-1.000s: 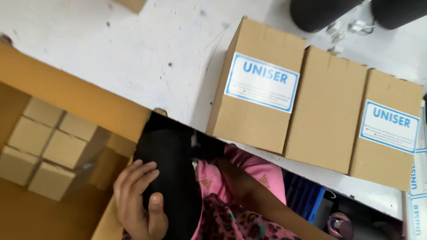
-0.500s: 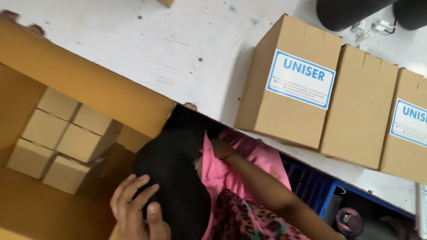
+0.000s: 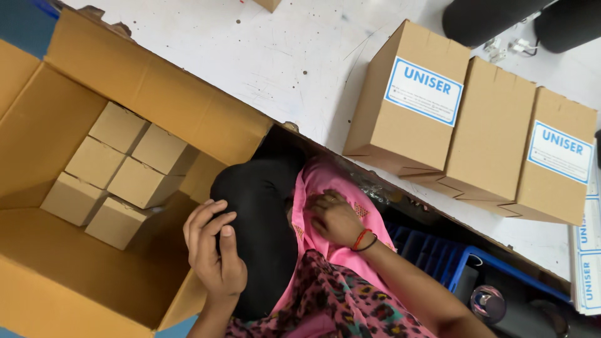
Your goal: The person applies adhesive labels to small cardboard boxes on a workbench. They peel the backing from each label, place it on a box, and smooth it down. Labeled boxes are then stacked and placed into a larger shipping carton.
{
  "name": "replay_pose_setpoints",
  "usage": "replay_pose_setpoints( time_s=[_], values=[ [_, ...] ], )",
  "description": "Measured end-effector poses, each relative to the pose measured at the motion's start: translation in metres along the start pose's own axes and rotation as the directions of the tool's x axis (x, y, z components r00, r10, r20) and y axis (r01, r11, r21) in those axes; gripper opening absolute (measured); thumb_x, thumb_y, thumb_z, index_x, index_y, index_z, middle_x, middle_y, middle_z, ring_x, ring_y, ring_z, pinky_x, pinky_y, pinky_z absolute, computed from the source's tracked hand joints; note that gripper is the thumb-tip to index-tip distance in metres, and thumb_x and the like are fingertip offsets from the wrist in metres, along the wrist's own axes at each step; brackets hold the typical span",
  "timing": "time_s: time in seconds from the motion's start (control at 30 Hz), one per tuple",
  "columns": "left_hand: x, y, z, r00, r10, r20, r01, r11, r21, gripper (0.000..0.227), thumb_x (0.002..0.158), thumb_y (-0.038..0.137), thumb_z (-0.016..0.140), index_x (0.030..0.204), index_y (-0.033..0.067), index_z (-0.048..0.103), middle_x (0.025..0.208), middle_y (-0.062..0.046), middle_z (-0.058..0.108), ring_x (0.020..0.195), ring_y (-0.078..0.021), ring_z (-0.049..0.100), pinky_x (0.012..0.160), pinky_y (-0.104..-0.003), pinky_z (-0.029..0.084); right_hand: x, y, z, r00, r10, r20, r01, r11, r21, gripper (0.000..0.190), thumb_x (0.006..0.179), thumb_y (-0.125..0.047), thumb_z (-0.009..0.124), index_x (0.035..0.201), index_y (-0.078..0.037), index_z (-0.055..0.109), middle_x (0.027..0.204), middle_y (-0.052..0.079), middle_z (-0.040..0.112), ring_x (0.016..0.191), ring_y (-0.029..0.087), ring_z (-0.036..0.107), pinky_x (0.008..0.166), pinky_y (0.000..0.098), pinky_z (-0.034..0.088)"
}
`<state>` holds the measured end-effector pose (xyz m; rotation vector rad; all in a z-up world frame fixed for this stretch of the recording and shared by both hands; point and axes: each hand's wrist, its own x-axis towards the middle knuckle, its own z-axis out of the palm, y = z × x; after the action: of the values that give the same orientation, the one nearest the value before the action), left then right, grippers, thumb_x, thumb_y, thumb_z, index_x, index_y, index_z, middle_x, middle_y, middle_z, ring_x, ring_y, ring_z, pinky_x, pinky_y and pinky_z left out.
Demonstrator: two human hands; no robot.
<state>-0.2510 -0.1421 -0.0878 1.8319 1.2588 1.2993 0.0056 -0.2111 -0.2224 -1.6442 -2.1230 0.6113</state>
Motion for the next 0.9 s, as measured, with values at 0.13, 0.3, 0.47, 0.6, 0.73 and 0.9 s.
replay_pose_setpoints(
  time_s=[0.13, 0.3, 0.47, 0.6, 0.73, 0.9],
  values=[
    [-0.002, 0.001, 0.004, 0.999, 0.026, -0.022, -0.025, 0.999, 0.046, 0.019, 0.105, 0.013, 0.055, 0.109, 0.0007, 0.069, 0.127, -0.012, 0.066, 0.130, -0.0359, 0.056, 0.116, -0.046, 0.044, -0.003, 0.007, -0.003, 0.999, 0.029, -0.027, -0.030, 0.999, -0.041, 0.025, 0.076, -0.017, 0.070, 0.101, -0.012, 0.077, 0.116, 0.007, 0.070, 0.115, 0.027, 0.061, 0.109, 0.0468, 0.038],
    [0.006, 0.005, 0.008, 0.997, 0.074, 0.007, -0.074, 0.980, 0.187, 0.015, 0.101, 0.012, 0.062, 0.109, 0.0025, 0.070, 0.127, -0.012, 0.066, 0.130, -0.0356, 0.056, 0.116, -0.046, 0.043, -0.005, 0.015, -0.014, 0.987, 0.147, -0.062, -0.145, 0.989, 0.036, 0.024, 0.079, -0.020, 0.072, 0.101, -0.011, 0.077, 0.111, 0.008, 0.071, 0.108, 0.030, 0.062, 0.103, 0.0464, 0.040],
    [0.004, 0.021, 0.024, 0.960, 0.261, 0.098, -0.274, 0.950, 0.150, 0.013, 0.102, 0.015, 0.067, 0.107, 0.0043, 0.070, 0.118, -0.011, 0.069, 0.126, -0.0348, 0.059, 0.116, -0.044, 0.043, -0.048, 0.021, -0.025, 0.879, 0.372, -0.298, -0.305, 0.920, 0.248, 0.019, 0.087, -0.017, 0.068, 0.102, -0.010, 0.076, 0.108, 0.007, 0.074, 0.106, 0.029, 0.065, 0.097, 0.0429, 0.047],
    [0.003, 0.051, 0.055, 0.856, 0.403, 0.323, -0.475, 0.861, 0.183, 0.008, 0.089, 0.016, 0.073, 0.094, 0.0102, 0.074, 0.096, -0.003, 0.075, 0.104, -0.0259, 0.069, 0.110, -0.051, 0.039, -0.108, 0.022, -0.048, 0.686, 0.529, -0.500, -0.410, 0.848, 0.335, 0.016, 0.094, -0.013, 0.065, 0.104, -0.009, 0.077, 0.106, 0.007, 0.075, 0.102, 0.028, 0.069, 0.092, 0.0394, 0.053],
    [0.005, 0.073, 0.091, 0.659, 0.509, 0.554, -0.616, 0.788, 0.009, 0.014, 0.085, 0.022, 0.076, 0.092, 0.0113, 0.073, 0.092, -0.004, 0.074, 0.094, -0.0226, 0.071, 0.100, -0.048, 0.047, -0.162, 0.010, -0.072, 0.453, 0.616, -0.645, -0.554, 0.761, 0.338, 0.011, 0.092, -0.012, 0.069, 0.097, -0.006, 0.075, 0.097, 0.009, 0.075, 0.093, 0.028, 0.071, 0.085, 0.0371, 0.056],
    [0.005, 0.084, 0.148, 0.392, 0.538, 0.746, -0.481, 0.812, -0.332, 0.024, 0.081, 0.031, 0.075, 0.093, 0.0096, 0.074, 0.093, -0.008, 0.075, 0.095, -0.0279, 0.070, 0.091, -0.042, 0.052, -0.231, -0.032, -0.119, 0.294, 0.659, -0.692, -0.500, 0.723, 0.477, 0.010, 0.093, -0.010, 0.072, 0.099, -0.003, 0.074, 0.095, 0.010, 0.076, 0.085, 0.021, 0.076, 0.077, 0.0323, 0.060]
  ],
)
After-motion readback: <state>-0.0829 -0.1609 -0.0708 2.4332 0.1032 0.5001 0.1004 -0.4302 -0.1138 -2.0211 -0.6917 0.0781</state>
